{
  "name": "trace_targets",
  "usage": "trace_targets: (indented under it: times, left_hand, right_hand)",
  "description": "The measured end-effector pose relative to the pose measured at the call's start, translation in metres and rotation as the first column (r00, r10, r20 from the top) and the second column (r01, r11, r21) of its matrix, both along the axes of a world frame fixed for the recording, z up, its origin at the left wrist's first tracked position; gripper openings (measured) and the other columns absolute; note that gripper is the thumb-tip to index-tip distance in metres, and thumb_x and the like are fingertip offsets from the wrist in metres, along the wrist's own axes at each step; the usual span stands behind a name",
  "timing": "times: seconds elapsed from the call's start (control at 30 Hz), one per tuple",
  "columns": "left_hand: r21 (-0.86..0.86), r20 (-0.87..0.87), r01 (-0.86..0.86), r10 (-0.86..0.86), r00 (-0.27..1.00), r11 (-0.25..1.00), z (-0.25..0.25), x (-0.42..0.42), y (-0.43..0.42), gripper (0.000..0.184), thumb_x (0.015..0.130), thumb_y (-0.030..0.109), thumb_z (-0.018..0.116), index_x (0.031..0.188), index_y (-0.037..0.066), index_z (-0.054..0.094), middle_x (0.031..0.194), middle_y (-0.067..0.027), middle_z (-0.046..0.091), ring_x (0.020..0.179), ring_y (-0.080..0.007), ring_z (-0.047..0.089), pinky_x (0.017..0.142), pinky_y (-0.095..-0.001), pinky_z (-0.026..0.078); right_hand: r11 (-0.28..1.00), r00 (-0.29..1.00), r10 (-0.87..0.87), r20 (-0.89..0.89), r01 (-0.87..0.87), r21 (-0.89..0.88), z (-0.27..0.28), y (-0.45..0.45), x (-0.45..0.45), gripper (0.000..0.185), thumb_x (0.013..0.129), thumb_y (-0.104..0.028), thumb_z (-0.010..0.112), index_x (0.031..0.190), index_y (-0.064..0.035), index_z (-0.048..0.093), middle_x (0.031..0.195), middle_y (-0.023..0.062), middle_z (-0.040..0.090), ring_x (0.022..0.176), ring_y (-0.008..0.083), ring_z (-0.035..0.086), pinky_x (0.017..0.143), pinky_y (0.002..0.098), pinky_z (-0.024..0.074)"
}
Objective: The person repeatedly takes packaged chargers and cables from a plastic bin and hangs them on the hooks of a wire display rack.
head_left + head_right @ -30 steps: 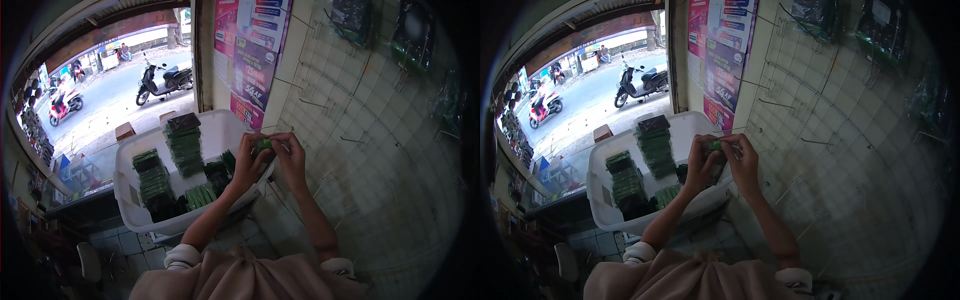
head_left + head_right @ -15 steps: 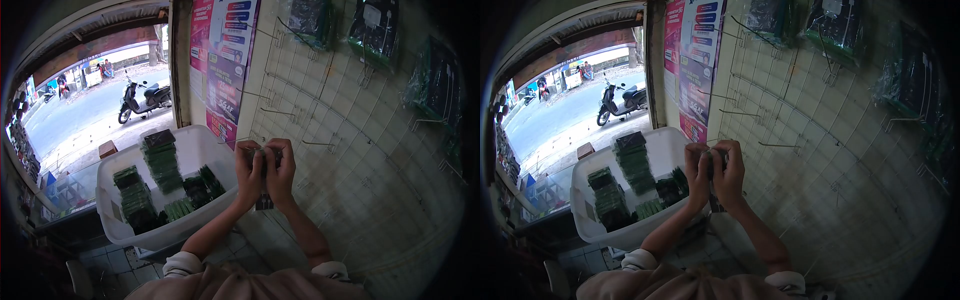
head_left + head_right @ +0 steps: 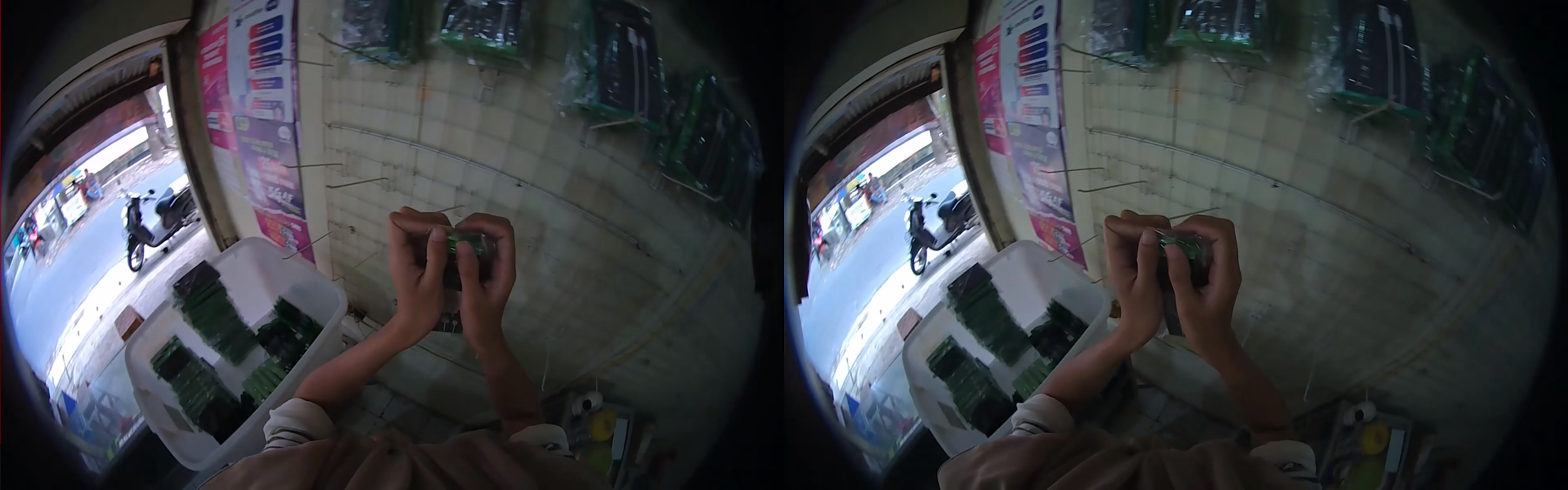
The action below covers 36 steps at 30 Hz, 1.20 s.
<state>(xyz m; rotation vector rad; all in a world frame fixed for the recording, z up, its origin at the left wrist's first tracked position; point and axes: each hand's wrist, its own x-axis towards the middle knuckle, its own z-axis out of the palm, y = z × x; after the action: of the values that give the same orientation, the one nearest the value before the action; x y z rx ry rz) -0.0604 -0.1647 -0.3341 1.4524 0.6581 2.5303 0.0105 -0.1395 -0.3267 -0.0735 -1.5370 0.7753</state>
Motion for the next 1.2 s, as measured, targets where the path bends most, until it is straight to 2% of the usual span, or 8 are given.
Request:
trace_targets:
  times: [0.2,0.33,0.4,0.47,0.63,1.0,1.07,1.2]
  left_hand:
    - [0.093,-0.190,0.385,-0.363,0.912,0.918,0.019,0.084,0.022,0.012,0.085,0.001,0.047,0.091,0.003,0.036,0.087,-0.0077,0.044,0.078,-0.0112,0.046,0.071,-0.0244,0.039]
    - [0.139,0.012,0.557,-0.564,0.826,0.819,0.026,0.151,0.025,0.026,0.079,0.001,0.056,0.093,0.003,0.034,0.090,-0.0083,0.037,0.078,-0.0140,0.042,0.070,-0.0261,0.036]
    - [0.138,-0.157,0.132,-0.110,0.982,0.982,0.013,0.175,0.041,0.032,0.075,0.006,0.062,0.091,0.003,0.034,0.087,-0.0081,0.034,0.073,-0.0157,0.036,0.067,-0.0275,0.034]
    - [-0.008,-0.225,0.354,-0.347,0.911,0.935,0.002,0.197,0.043,0.031,0.074,0.010,0.064,0.087,0.003,0.037,0.082,-0.0054,0.034,0.071,-0.0154,0.034,0.065,-0.0281,0.034]
    - [-0.192,-0.012,0.698,-0.712,0.702,0.690,-0.012,0.236,0.024,0.027,0.079,0.009,0.060,0.098,0.001,0.043,0.093,-0.0072,0.045,0.087,-0.0133,0.045,0.072,-0.0261,0.041]
    - [-0.277,-0.086,0.704,-0.747,0.660,0.654,-0.010,0.219,0.042,0.030,0.083,0.006,0.055,0.110,0.002,0.041,0.094,-0.0052,0.048,0.087,-0.0103,0.047,0.073,-0.0229,0.041]
    - [-0.188,-0.081,0.695,-0.716,0.694,0.695,-0.012,0.212,0.044,0.036,0.085,0.006,0.052,0.115,0.003,0.034,0.103,-0.0072,0.047,0.090,-0.0111,0.047,0.079,-0.0231,0.039]
    - [-0.152,-0.062,0.670,-0.684,0.727,0.726,-0.010,0.203,0.043,0.039,0.083,0.005,0.054,0.114,0.005,0.031,0.099,-0.0076,0.046,0.089,-0.0126,0.046,0.079,-0.0242,0.039]
  right_hand:
    - [0.875,0.888,-0.439,-0.137,0.457,0.161,0.012,-0.004,0.087,0.007,0.082,-0.002,0.050,0.088,-0.0012,0.046,0.089,0.0081,0.046,0.078,0.0130,0.046,0.070,0.0256,0.0387]
    - [0.765,0.766,-0.587,-0.263,0.631,0.128,0.011,-0.006,0.142,0.005,0.083,-0.002,0.047,0.088,-0.0011,0.045,0.088,0.0079,0.045,0.077,0.0128,0.045,0.070,0.0251,0.0387]
    - [0.716,0.685,-0.648,-0.334,0.697,0.040,0.007,-0.009,0.166,0.007,0.083,-0.002,0.048,0.089,-0.0011,0.044,0.088,0.0080,0.045,0.078,0.0131,0.045,0.070,0.0250,0.0385]
    - [0.627,0.621,-0.704,-0.344,0.771,0.107,0.003,-0.009,0.187,0.007,0.083,-0.002,0.048,0.089,-0.0009,0.043,0.088,0.0082,0.045,0.077,0.0136,0.045,0.069,0.0255,0.0385]
    - [0.526,0.521,-0.808,-0.277,0.848,0.061,-0.014,-0.013,0.228,0.007,0.083,-0.002,0.048,0.088,-0.0011,0.044,0.087,0.0089,0.045,0.078,0.0150,0.045,0.071,0.0263,0.0376]
    - [0.653,0.608,-0.754,-0.249,0.735,-0.184,-0.008,-0.016,0.241,0.033,0.085,-0.013,0.051,0.111,-0.0045,0.033,0.104,0.0065,0.041,0.092,0.0152,0.041,0.080,0.0273,0.0349]
    - [0.478,0.474,-0.879,-0.060,0.874,-0.088,-0.017,-0.019,0.247,0.031,0.084,-0.015,0.053,0.108,-0.0036,0.038,0.102,0.0068,0.044,0.092,0.0141,0.042,0.080,0.0274,0.0351]
    - [0.556,0.581,-0.782,0.224,0.814,-0.169,-0.010,-0.025,0.236,0.024,0.082,-0.019,0.057,0.096,-0.0022,0.048,0.090,0.0057,0.050,0.080,0.0132,0.047,0.074,0.0276,0.0380]
